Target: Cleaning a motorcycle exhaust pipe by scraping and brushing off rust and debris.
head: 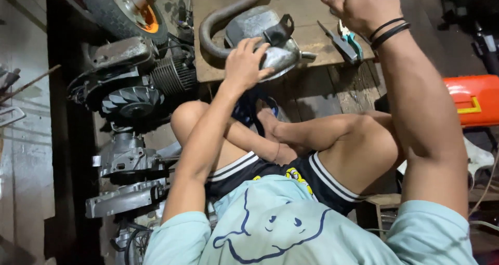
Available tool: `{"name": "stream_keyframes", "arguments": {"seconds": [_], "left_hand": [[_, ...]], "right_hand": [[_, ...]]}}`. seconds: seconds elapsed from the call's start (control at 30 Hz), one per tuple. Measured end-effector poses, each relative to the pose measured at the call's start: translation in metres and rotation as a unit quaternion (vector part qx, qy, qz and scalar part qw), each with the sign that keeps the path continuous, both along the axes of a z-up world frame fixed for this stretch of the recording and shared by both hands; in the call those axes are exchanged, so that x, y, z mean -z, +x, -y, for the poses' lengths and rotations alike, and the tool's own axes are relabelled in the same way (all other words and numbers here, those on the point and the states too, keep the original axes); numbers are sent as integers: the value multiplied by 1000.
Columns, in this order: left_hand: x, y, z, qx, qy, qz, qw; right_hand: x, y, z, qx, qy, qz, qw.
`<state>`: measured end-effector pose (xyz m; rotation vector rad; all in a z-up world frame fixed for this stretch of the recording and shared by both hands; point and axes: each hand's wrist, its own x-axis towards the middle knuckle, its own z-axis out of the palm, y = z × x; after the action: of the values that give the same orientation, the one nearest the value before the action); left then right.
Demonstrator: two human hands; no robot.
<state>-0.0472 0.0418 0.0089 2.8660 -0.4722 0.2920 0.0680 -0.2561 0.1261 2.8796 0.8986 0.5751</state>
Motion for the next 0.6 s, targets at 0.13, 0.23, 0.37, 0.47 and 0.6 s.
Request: {"name": "stream_keyframes", "arguments": {"seconds": [0.13,0.23,0.37,0.47,0.6], "left_hand": [[-50,-2,-25,-60,1,-100,993],[-72,-8,-42,-71,-19,-118,990],[-70,-8,-63,-91,-33,-117,988],[-75,-21,-70,-108,-42,-132,984],[-73,-42,-89,-115,-115,-95,982]], "right_hand": [[-17,-7,-16,23,7,-43,999],[-2,7,-14,70,-12,-24,997],[25,20,-4,73,25,-12,997],[44,33,2,80,47,3,996],[51,42,-9,63,142,-46,987]]}}
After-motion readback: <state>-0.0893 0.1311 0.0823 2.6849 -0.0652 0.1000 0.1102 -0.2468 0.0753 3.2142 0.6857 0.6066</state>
